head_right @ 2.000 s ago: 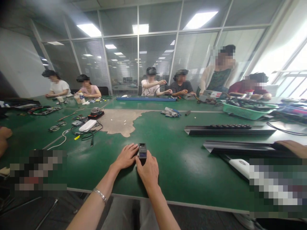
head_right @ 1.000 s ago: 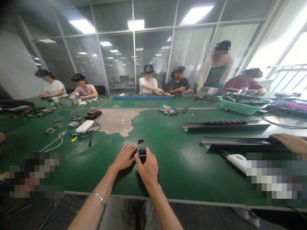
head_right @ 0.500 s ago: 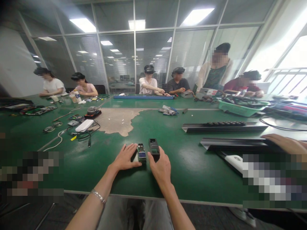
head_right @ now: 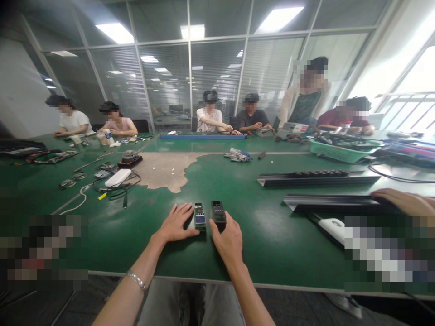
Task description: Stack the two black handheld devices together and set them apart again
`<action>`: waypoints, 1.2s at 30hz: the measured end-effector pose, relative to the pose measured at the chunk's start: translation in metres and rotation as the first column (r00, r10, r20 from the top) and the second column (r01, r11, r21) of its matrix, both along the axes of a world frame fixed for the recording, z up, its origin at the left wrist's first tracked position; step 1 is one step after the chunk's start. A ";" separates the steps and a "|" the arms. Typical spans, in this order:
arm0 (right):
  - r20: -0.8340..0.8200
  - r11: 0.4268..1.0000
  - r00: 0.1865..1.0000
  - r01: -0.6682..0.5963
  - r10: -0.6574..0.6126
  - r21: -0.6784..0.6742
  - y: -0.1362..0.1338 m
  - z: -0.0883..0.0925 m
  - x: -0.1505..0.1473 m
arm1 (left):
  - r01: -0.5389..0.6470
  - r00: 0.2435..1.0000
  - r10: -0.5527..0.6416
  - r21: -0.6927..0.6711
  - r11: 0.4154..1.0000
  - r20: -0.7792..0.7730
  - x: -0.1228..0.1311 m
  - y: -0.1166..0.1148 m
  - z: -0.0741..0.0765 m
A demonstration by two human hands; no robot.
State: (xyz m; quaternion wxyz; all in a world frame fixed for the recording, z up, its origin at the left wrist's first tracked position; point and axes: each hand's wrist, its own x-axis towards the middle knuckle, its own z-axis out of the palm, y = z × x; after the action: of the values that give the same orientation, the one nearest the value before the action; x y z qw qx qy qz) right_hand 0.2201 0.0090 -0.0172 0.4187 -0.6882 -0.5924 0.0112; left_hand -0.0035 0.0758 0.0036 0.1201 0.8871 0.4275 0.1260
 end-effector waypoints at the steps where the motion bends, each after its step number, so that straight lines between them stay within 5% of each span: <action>1: 0.005 1.000 1.000 0.005 -0.005 -0.004 0.000 -0.002 0.000 | -0.001 1.000 0.001 0.001 1.000 -0.001 0.000 0.000 0.000; 36: -0.009 0.998 0.998 0.061 -0.062 -0.032 -0.007 -0.004 -0.004 | 0.012 1.000 -0.012 0.020 1.000 -0.007 -0.001 0.000 -0.001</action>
State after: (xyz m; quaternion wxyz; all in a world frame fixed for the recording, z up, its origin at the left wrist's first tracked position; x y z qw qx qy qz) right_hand 0.2166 0.0021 -0.0212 0.4108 -0.7126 -0.5686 0.0111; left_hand -0.0049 0.0756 0.0021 0.1107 0.8913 0.4211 0.1265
